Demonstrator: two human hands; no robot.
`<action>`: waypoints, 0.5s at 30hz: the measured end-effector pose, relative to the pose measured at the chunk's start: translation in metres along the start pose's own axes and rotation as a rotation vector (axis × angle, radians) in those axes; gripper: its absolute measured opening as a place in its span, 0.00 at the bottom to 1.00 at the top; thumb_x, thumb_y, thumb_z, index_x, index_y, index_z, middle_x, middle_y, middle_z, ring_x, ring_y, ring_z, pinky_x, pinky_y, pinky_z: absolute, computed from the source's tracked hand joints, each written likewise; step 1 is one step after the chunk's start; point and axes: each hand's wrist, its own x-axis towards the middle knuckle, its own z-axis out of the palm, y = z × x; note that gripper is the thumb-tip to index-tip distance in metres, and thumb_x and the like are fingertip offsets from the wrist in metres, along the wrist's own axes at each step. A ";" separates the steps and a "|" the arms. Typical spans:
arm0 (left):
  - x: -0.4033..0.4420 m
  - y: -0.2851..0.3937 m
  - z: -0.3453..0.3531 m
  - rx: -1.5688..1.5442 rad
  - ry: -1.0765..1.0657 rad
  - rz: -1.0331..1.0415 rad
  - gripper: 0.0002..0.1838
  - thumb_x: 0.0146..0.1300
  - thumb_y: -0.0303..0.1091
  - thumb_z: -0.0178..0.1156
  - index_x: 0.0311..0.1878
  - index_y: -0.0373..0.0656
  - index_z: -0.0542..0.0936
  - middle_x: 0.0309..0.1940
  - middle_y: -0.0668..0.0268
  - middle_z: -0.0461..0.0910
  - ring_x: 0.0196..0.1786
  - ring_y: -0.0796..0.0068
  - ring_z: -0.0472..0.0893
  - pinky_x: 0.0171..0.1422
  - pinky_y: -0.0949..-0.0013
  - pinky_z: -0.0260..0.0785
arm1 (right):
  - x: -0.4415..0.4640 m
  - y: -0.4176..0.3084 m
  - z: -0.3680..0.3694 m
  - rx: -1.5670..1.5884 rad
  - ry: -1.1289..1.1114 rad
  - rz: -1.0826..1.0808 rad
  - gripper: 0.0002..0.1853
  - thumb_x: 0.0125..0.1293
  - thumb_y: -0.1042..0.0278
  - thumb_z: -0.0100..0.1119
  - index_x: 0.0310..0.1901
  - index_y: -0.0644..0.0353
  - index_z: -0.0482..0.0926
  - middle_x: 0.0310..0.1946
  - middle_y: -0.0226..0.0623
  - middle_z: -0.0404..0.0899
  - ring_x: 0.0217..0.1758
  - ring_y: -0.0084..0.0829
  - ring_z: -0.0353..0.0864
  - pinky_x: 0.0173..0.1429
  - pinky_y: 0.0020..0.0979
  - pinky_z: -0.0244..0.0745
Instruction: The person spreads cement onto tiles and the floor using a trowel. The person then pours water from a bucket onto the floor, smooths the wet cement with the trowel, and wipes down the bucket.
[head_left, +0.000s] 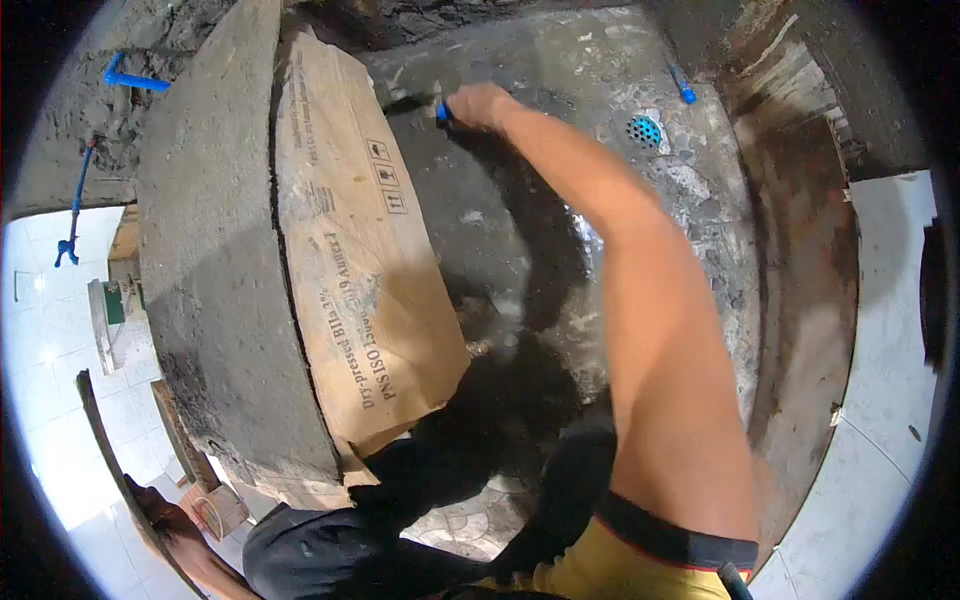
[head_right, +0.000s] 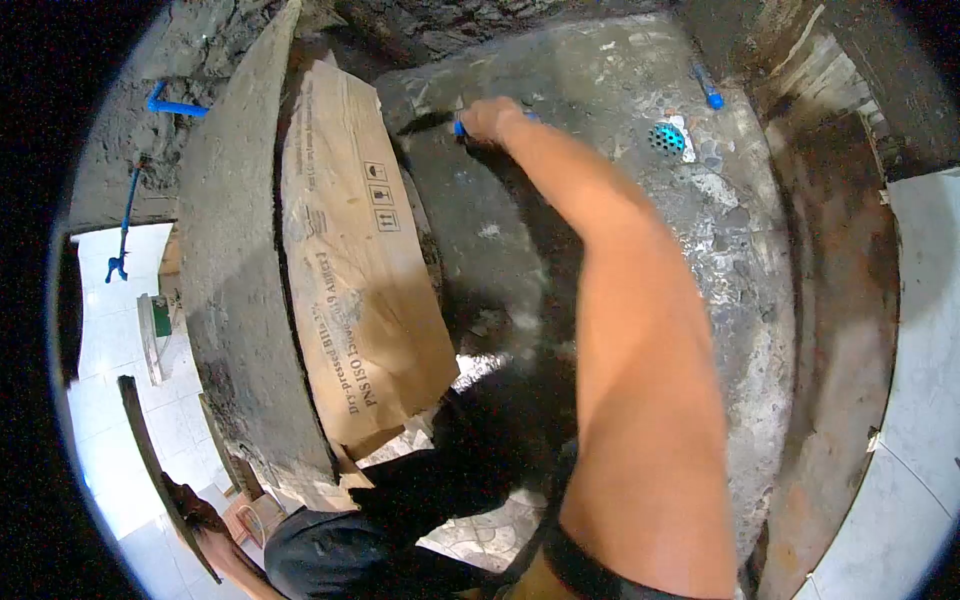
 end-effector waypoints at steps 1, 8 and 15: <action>0.000 -0.003 0.000 -0.040 0.024 0.004 0.25 0.71 0.23 0.48 0.69 0.28 0.60 0.37 0.62 0.72 0.33 0.82 0.71 0.33 0.81 0.69 | -0.018 -0.005 0.004 -0.029 -0.019 -0.074 0.13 0.66 0.65 0.51 0.42 0.61 0.83 0.49 0.45 0.83 0.53 0.47 0.82 0.54 0.44 0.78; -0.012 -0.014 -0.038 1.182 0.468 0.458 0.22 0.68 0.34 0.57 0.62 0.35 0.73 0.49 0.57 0.79 0.46 0.72 0.81 0.45 0.74 0.77 | -0.100 0.080 -0.063 -0.018 0.082 0.123 0.19 0.63 0.53 0.57 0.41 0.63 0.82 0.41 0.53 0.83 0.47 0.49 0.83 0.52 0.47 0.78; -0.017 0.007 -0.048 0.903 0.381 0.396 0.20 0.72 0.36 0.50 0.62 0.36 0.73 0.50 0.54 0.80 0.47 0.68 0.83 0.56 0.66 0.76 | -0.100 0.106 -0.009 -0.073 0.023 0.240 0.18 0.64 0.54 0.57 0.46 0.62 0.79 0.43 0.54 0.82 0.48 0.55 0.82 0.53 0.50 0.77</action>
